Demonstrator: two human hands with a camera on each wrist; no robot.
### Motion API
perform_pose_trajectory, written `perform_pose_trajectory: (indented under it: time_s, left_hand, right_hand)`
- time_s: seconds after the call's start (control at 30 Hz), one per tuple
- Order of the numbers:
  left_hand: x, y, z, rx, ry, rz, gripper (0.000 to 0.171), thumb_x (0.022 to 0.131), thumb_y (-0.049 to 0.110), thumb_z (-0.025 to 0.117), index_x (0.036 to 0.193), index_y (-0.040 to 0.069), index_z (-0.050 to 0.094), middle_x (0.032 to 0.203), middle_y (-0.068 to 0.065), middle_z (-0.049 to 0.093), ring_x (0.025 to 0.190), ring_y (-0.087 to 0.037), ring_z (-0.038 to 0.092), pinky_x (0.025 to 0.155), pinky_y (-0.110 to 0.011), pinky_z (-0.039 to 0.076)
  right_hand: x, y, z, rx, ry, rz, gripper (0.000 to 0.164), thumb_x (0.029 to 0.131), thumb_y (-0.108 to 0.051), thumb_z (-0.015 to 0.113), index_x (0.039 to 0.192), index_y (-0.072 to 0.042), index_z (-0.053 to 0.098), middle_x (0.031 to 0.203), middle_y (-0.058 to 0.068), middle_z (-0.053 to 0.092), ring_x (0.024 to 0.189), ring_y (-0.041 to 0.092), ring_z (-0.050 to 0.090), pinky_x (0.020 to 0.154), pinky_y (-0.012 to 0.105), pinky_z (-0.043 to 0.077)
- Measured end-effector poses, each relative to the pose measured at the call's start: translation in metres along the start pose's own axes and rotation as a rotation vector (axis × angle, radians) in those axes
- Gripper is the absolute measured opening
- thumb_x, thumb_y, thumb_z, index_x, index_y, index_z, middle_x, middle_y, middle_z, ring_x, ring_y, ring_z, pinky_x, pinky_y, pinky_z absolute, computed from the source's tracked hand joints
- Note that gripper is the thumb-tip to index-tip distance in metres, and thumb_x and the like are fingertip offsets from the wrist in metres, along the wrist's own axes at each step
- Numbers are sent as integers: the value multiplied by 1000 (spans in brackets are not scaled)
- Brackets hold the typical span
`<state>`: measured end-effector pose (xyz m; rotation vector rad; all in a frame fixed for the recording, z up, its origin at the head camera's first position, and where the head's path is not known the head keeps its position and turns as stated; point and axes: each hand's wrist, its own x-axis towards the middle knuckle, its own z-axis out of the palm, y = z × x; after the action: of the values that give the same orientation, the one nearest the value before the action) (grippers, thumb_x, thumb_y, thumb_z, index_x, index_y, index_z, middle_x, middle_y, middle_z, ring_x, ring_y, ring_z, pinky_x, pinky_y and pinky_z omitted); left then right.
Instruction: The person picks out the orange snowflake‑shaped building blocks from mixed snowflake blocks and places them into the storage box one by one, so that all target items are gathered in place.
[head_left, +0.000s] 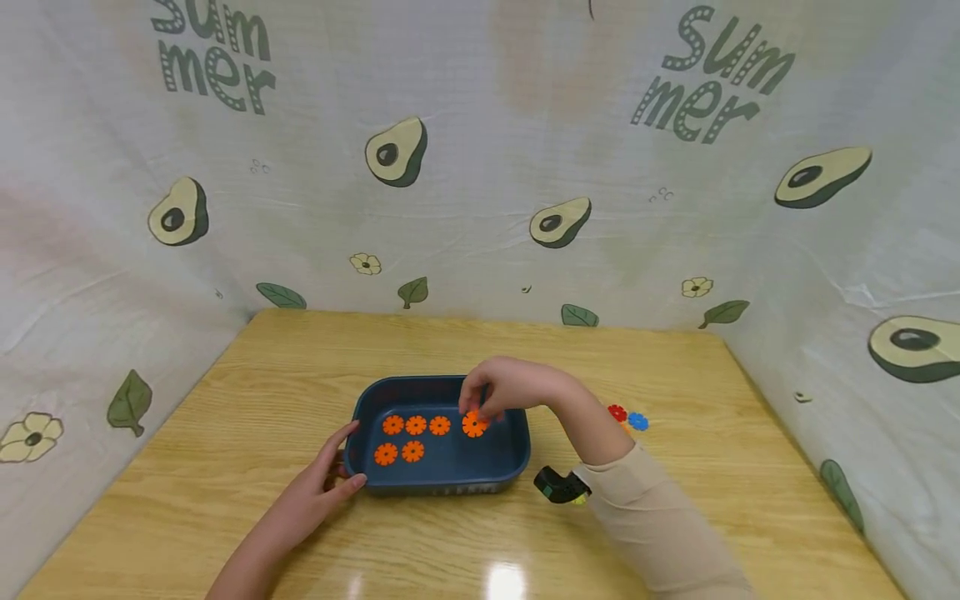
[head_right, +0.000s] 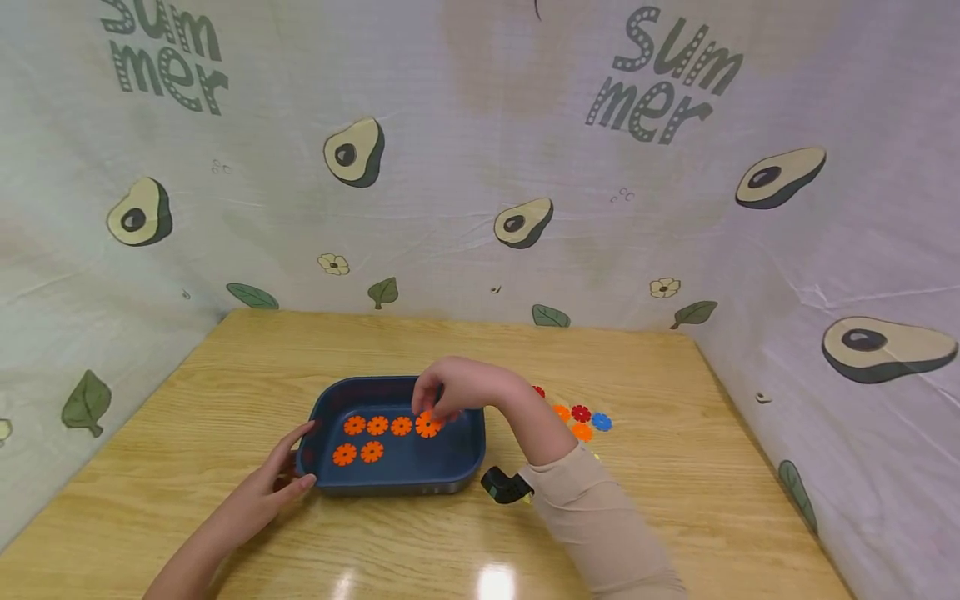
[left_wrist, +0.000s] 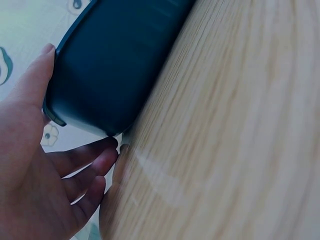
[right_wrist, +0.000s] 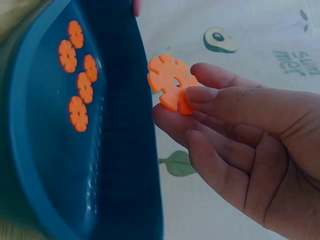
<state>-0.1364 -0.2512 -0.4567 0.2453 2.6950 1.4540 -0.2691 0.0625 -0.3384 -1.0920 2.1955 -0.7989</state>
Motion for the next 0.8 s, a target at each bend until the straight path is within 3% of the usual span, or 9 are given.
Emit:
perform_pose_trajectory:
  time_s: [0.23, 0.47, 0.8]
  left_hand:
    - [0, -1, 1, 11, -3, 10, 70, 95, 28, 65, 153, 26, 25, 112, -8, 53, 92, -19, 51, 71, -27, 41]
    - [1, -1, 1, 16, -5, 14, 70, 95, 27, 65, 153, 25, 24, 111, -8, 52, 92, -19, 51, 71, -27, 41]
    - [0, -3, 0, 10, -11, 23, 70, 96, 26, 64, 153, 24, 24, 106, -6, 52, 89, -17, 50, 68, -27, 40]
  right_hand:
    - [20, 4, 3, 57, -45, -17, 16, 88, 7, 65, 99, -2, 72, 82, 3, 70, 80, 37, 66, 69, 47, 54]
    - [36, 9, 5, 108, -63, 14, 19, 87, 11, 62, 92, -5, 72, 79, 6, 71, 79, 42, 66, 72, 55, 52]
    - [61, 12, 8, 86, -114, 82, 16, 86, 10, 65, 98, 1, 72, 80, 6, 71, 71, 25, 68, 71, 49, 54]
